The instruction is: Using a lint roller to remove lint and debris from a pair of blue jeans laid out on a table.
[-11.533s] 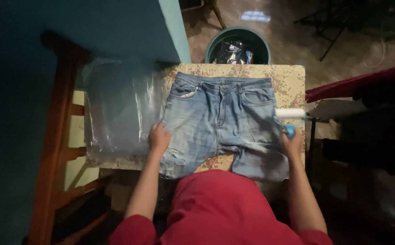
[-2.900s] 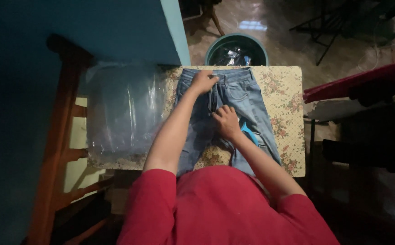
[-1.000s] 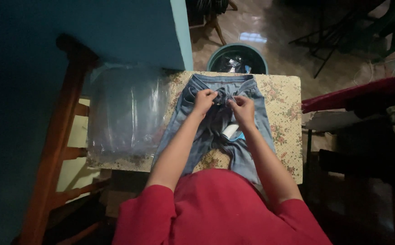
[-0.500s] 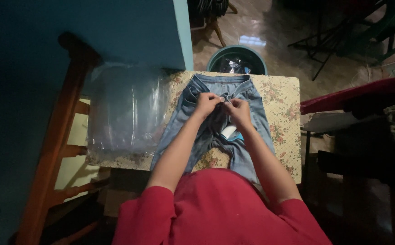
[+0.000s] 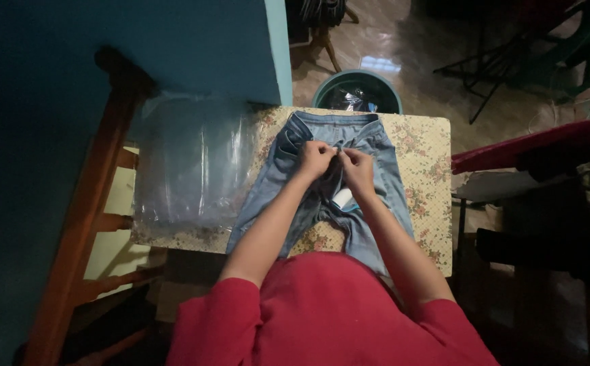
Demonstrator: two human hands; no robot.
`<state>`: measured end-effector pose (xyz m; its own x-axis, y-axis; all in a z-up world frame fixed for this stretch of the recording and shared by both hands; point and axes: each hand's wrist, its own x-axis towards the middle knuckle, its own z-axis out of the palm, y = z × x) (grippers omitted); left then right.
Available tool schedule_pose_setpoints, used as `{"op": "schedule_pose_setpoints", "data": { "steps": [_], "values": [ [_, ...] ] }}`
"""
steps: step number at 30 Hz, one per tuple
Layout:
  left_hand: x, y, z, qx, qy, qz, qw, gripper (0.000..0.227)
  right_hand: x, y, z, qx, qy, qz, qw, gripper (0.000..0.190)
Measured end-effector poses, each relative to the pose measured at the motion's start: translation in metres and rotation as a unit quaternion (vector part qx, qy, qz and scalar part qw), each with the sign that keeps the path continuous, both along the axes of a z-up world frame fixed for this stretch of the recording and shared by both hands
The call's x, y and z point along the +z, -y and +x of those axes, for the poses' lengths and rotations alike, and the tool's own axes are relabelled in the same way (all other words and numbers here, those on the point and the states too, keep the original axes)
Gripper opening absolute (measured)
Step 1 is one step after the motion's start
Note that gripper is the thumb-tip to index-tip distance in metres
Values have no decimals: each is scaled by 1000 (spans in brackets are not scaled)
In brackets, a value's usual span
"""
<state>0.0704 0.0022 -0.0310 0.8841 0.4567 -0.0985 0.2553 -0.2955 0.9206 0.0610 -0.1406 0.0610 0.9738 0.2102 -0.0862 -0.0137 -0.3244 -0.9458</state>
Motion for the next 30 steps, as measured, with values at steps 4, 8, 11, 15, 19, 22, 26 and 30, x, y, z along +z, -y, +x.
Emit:
{"op": "schedule_pose_setpoints", "data": {
  "steps": [4, 8, 11, 15, 19, 22, 26, 30],
  "values": [
    [6, -6, -2, -18, -13, 29, 999, 11, -11, 8, 3, 58, 1, 5, 998, 32],
    [-9, -7, 1, -47, -34, 17, 998, 13, -22, 13, 9, 29, -75, 120, 990, 30],
    [-2, -3, 1, -63, -27, 9, 998, 13, -18, 14, 12, 15, -46, 68, 997, 24],
    [-3, -1, 4, -63, -13, 3, 998, 21, -20, 10, 18, -11, -22, 40, 999, 19],
    [17, 1, 0, -61, -5, 17, 998, 27, -15, 4, 14, -15, 8, 4, 1000, 18],
    [36, -1, -6, -62, -26, -6, 998, 32, -10, -2, 8, -26, 26, -36, 999, 15],
    [29, -3, -1, -59, -49, 21, 997, 23, -5, -2, 3, -21, 51, -71, 996, 15],
    [25, -2, -4, -64, -28, 61, 996, 18, 3, -1, 1, -24, 41, -107, 993, 16]
  ]
}}
